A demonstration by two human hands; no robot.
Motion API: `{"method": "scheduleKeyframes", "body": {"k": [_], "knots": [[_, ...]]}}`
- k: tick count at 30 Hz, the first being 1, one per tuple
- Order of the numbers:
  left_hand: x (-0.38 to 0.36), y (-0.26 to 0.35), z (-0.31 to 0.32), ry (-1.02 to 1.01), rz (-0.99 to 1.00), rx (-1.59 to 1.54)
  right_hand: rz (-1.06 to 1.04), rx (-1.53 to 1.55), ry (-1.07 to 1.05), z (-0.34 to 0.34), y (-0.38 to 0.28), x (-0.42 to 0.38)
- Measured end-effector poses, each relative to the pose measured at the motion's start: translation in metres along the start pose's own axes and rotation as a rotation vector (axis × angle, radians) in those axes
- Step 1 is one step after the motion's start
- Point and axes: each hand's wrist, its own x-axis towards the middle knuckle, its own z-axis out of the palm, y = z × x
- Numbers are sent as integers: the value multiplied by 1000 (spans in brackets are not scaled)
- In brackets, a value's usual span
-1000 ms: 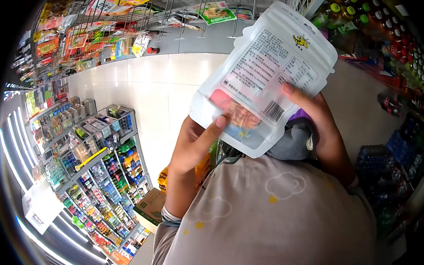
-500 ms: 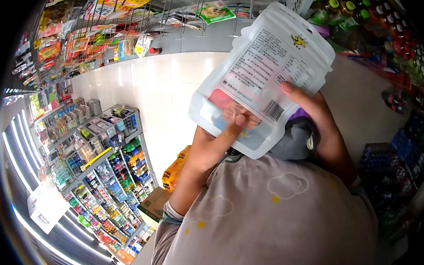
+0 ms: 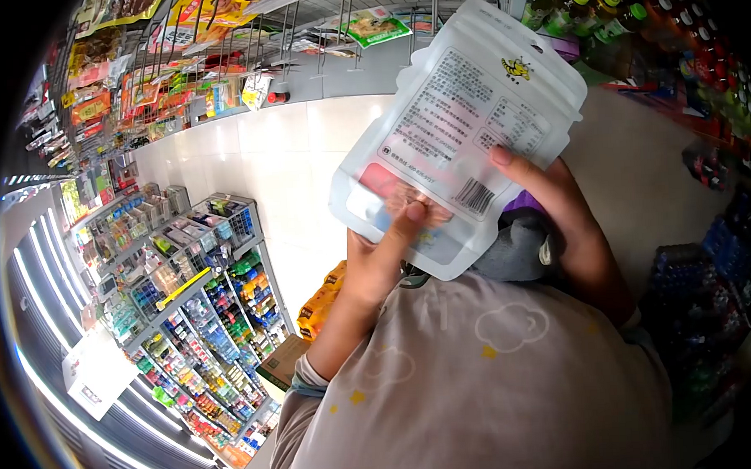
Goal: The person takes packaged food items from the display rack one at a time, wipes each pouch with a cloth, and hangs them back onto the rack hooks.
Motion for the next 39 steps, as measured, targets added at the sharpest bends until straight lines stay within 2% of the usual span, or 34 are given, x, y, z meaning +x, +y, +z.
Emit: {"method": "scheduleKeyframes", "body": {"k": [4, 7, 9, 11, 12, 15, 19, 22, 24, 25, 27, 28, 29, 32, 33, 34, 35, 37, 39], "knots": [[-3, -2, -3, 49, 33, -19, 38, -22, -36, 0, -1, -2], [-9, -10, -14, 116, 44, -62, 121, 73, -60, -1, 2, -4], [-12, -14, -15, 243, 74, -156, 170, -80, -158, -12, 6, -5], [-16, -23, -25, 285, 95, -188, 46, -267, -214, -16, 25, -14], [-18, -27, -31, 314, 112, -220, 55, -366, -222, -22, 36, -21], [-27, -38, -49, 409, 88, -194, -135, -633, -490, -38, 23, -35], [-34, -40, -45, 491, 119, -195, -6, -683, -682, -56, -5, -49], [-37, -47, -42, 508, 109, -247, -34, -519, -567, -66, 2, -58], [-33, -52, -51, 455, 95, -214, 234, -755, -467, -53, -17, -51], [-31, -50, -53, 436, 103, -219, 220, -765, -454, -45, -22, -46], [-25, -45, -52, 422, 81, -202, 37, -945, -383, -32, -27, -39], [-21, -45, -56, 400, 88, -203, -134, -999, -322, -26, -26, -36], [-17, -49, -59, 371, 80, -140, -147, -1005, -305, -19, -28, -33], [-4, -43, -65, 281, 53, -68, -301, -1008, -64, 11, -34, -22], [-1, -38, -63, 237, 25, -55, -304, -1016, -56, 21, -34, -18], [2, -29, -57, 184, 131, 14, -387, -1049, -36, 33, -33, -13], [5, -27, -61, 177, 131, 8, -470, -1082, -17, 45, -29, -8], [10, -26, -69, 18, 166, 111, -526, -1099, 20, 70, -21, 3], [15, -29, -80, -13, 171, 124, -794, -1293, -124, 93, -19, 15]]}}
